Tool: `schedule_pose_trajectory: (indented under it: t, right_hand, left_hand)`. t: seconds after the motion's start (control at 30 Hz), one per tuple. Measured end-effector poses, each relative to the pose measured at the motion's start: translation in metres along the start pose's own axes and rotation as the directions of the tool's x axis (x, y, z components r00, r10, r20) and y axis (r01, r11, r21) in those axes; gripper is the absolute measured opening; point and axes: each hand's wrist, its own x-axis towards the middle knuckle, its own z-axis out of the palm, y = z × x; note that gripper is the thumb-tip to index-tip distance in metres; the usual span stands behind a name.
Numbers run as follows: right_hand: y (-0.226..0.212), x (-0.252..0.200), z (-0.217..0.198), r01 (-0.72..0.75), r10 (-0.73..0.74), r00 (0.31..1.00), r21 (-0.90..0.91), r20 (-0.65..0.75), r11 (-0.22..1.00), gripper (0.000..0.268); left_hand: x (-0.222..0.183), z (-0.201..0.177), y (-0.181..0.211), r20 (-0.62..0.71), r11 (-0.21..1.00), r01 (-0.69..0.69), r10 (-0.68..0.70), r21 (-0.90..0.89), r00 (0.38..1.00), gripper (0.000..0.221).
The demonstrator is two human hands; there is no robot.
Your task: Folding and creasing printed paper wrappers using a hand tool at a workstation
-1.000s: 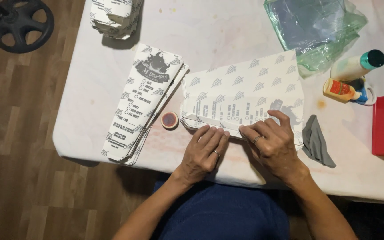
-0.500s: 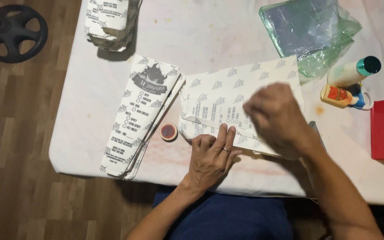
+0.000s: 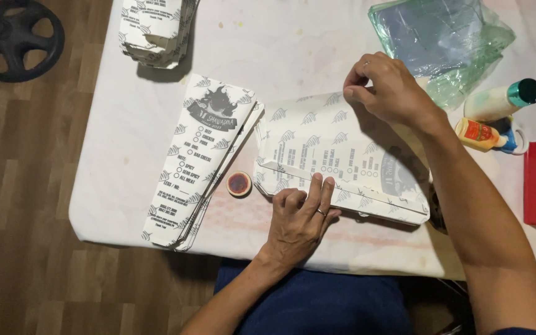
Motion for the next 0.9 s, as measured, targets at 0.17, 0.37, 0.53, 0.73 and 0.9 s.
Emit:
schedule_pose_trajectory:
  t: [0.17, 0.37, 0.53, 0.73, 0.9]
  right_hand:
    - [-0.020, -0.076, 0.024, 0.281, -0.439, 0.815, -0.404, -0.379, 0.870, 0.006]
    - [-0.075, -0.135, 0.068, 0.298, -0.620, 0.531, -0.558, -0.577, 0.774, 0.012]
    - [-0.084, -0.141, 0.083, 0.301, -0.585, 0.531, -0.508, -0.614, 0.807, 0.017]
    - [-0.084, -0.142, 0.084, 0.309, -0.573, 0.546, -0.489, -0.611, 0.816, 0.016]
    - [-0.083, -0.144, 0.086, 0.303, -0.533, 0.584, -0.445, -0.612, 0.843, 0.015]
  left_hand:
    - [0.002, 0.003, 0.002, -0.056, 1.000, 0.031, -0.031, -0.006, 0.998, 0.046]
    - [0.004, 0.003, 0.004, -0.122, 0.996, 0.053, -0.062, -0.074, 0.991, 0.043]
    - [0.003, 0.005, 0.003, -0.154, 0.996, 0.024, -0.038, -0.089, 0.987, 0.042]
    - [0.008, 0.000, -0.007, -0.244, 0.986, -0.011, -0.031, -0.169, 0.969, 0.033]
    - [0.025, -0.009, -0.055, -0.212, 0.985, -0.134, 0.109, -0.107, 0.971, 0.008]
